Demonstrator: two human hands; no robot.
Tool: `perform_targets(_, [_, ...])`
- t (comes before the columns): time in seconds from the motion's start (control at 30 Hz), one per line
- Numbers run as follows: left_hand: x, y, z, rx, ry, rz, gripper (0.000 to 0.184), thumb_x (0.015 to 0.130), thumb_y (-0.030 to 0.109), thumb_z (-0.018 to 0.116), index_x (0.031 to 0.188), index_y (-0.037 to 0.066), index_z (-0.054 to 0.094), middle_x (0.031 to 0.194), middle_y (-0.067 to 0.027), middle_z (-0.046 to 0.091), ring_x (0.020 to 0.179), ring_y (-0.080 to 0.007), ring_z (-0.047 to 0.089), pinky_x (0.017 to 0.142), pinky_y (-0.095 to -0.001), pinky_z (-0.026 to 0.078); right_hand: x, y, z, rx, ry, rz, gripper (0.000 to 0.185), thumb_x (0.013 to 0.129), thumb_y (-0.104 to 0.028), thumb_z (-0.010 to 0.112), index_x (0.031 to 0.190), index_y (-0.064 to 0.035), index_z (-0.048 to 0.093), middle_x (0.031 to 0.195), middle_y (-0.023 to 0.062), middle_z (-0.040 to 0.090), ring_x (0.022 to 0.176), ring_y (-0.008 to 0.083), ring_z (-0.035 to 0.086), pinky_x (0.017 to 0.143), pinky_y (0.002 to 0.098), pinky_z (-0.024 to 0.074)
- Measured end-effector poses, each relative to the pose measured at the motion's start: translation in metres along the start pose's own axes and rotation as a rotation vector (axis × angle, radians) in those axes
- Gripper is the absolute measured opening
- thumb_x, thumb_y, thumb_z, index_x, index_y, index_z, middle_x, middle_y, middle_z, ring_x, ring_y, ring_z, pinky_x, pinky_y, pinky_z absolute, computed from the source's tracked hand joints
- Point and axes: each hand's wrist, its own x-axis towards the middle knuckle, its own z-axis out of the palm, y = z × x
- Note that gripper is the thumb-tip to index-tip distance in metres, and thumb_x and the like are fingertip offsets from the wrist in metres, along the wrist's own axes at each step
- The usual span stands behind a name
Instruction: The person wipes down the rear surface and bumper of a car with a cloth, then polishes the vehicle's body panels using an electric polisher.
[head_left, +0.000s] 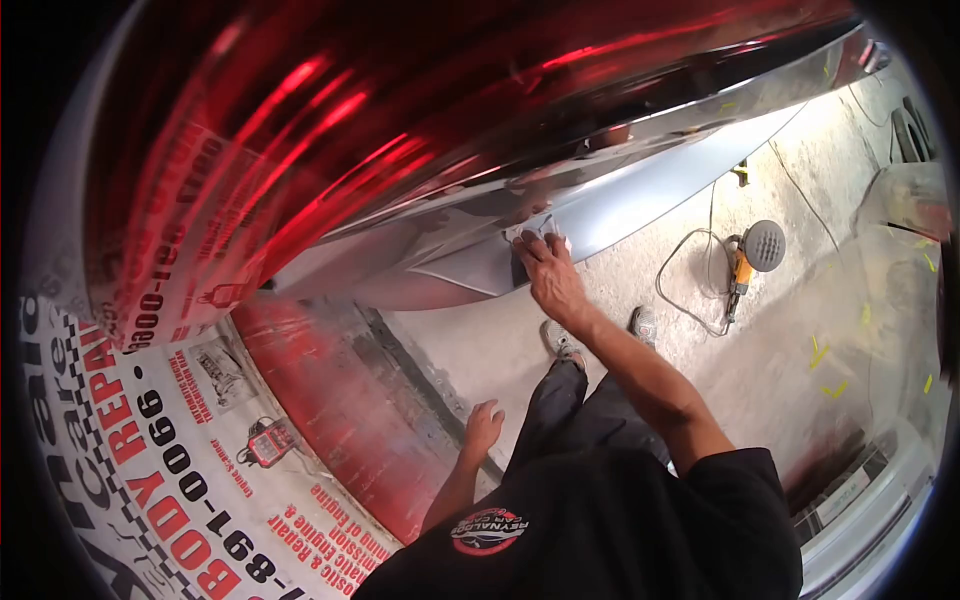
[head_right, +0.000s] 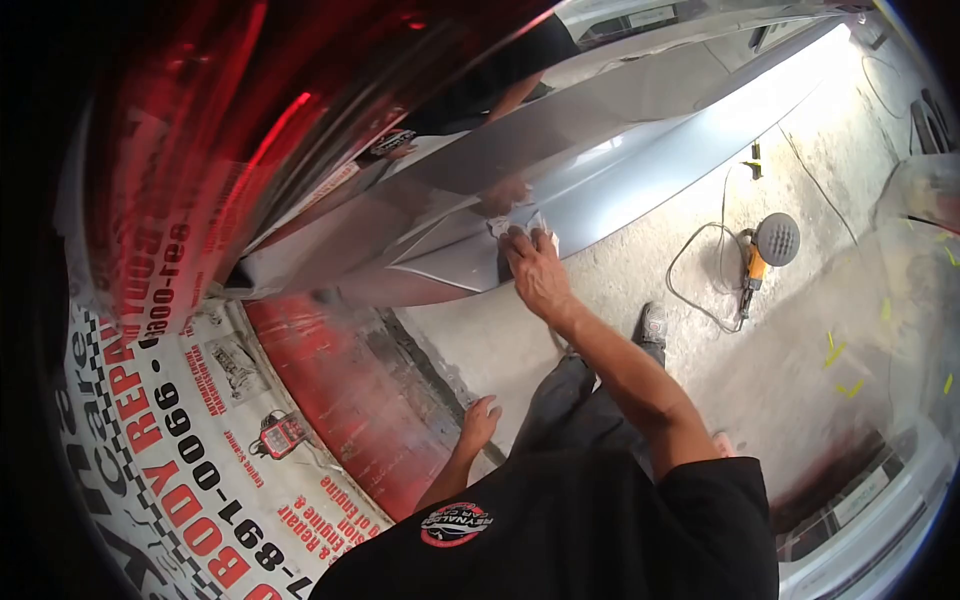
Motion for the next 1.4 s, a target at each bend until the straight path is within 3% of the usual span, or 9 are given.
perform_targets(0.1, [0.004,0.009,-0.014,-0.043,0.060,-0.014,0.041,0.092,0.026,0.070,0.127,0.005,0.066,0.122,-0.0238,0.066,0.116,-0.0421,0.062,0.102,-0.0477,0.049,0.020,-0.054,0.035,0.467,0.143,0.140,0.059,0.072,0.008,0.064,0.130,-0.0044,0.065,0.134,0.0173,0.064,0.125,0.0389,0.057,0.110,0.0478,0.0425])
perform_targets(0.17, [0.003,0.009,-0.016,-0.065,0.073,-0.045,0.041,0.092,0.026,0.069,0.127,0.005,0.066,0.120,-0.0243,0.067,0.116,-0.0425,0.062,0.102,-0.0477,0.050,0.035,-0.086,-0.003,0.590,-0.037,0.259,0.058,0.074,0.008,0.061,0.131,-0.0029,0.065,0.133,0.0187,0.064,0.125,0.0390,0.056,0.109,0.0482,0.0429])
perform_targets(0.3, [-0.001,-0.005,-0.006,0.005,0.020,-0.014,0.040,0.093,0.027,0.068,0.127,0.005,0.067,0.118,-0.0255,0.067,0.115,-0.0436,0.062,0.101,-0.0483,0.050,0.010,0.001,0.020,0.130,0.022,-0.073,0.056,0.077,0.007,0.056,0.132,0.0000,0.063,0.132,0.0179,0.063,0.122,0.0396,0.056,0.107,0.0461,0.0445])
perform_targets(0.57, [-0.005,-0.016,0.003,0.021,-0.058,-0.046,0.040,0.094,0.026,0.066,0.128,0.005,0.066,0.117,-0.0252,0.069,0.113,-0.0424,0.064,0.101,-0.0493,0.049,0.043,-0.126,-0.005,0.636,0.133,0.033,0.049,0.080,0.008,0.059,0.124,-0.0095,0.070,0.120,0.0177,0.068,0.112,0.0407,0.060,0.099,0.0495,0.0500])
perform_targets(0.97, [0.016,-0.016,-0.003,-0.001,-0.030,-0.021,0.039,0.094,0.025,0.066,0.127,0.004,0.065,0.111,-0.0254,0.069,0.109,-0.0435,0.064,0.097,-0.0500,0.051,0.018,-0.065,0.025,0.282,0.187,-0.055,0.043,0.085,0.006,0.063,0.124,-0.0103,0.071,0.124,0.0137,0.068,0.110,0.0391,0.063,0.095,0.0461,0.0532])
perform_targets(1.1, [0.010,-0.006,-0.010,-0.045,-0.014,-0.011,0.037,0.095,0.025,0.065,0.126,0.004,0.066,0.113,-0.0259,0.070,0.110,-0.0432,0.065,0.098,-0.0495,0.051,0.010,-0.027,0.013,0.174,0.056,0.193,0.039,0.080,0.007,0.060,0.114,-0.0048,0.074,0.124,0.0144,0.069,0.112,0.0380,0.062,0.099,0.0470,0.0484])
perform_targets(1.23, [0.020,-0.023,0.003,0.030,-0.107,0.028,0.036,0.094,0.023,0.065,0.124,0.003,0.067,0.112,-0.0261,0.070,0.109,-0.0434,0.065,0.098,-0.0490,0.051,0.016,-0.081,0.005,0.511,0.102,0.140,0.053,0.072,0.009,0.062,0.121,-0.0068,0.070,0.130,0.0129,0.066,0.120,0.0370,0.057,0.106,0.0451,0.0449])
perform_targets(1.33, [0.024,-0.023,-0.001,0.074,-0.135,0.035,0.035,0.095,0.022,0.064,0.124,0.002,0.067,0.111,-0.0257,0.070,0.108,-0.0435,0.066,0.097,-0.0494,0.052,0.002,0.015,0.031,-0.028,0.024,-0.069,0.053,0.079,0.004,0.058,0.129,-0.0080,0.067,0.133,0.0096,0.065,0.123,0.0319,0.054,0.105,0.0419,0.0430])
perform_targets(1.4, [0.025,-0.018,-0.009,0.064,-0.094,0.075,0.035,0.095,0.023,0.063,0.124,0.003,0.067,0.110,-0.0256,0.070,0.106,-0.0435,0.066,0.095,-0.0498,0.052,0.006,0.009,-0.002,0.045,-0.041,0.056,0.051,0.080,0.004,0.055,0.129,-0.0067,0.066,0.133,0.0099,0.064,0.123,0.0320,0.054,0.102,0.0414,0.0448])
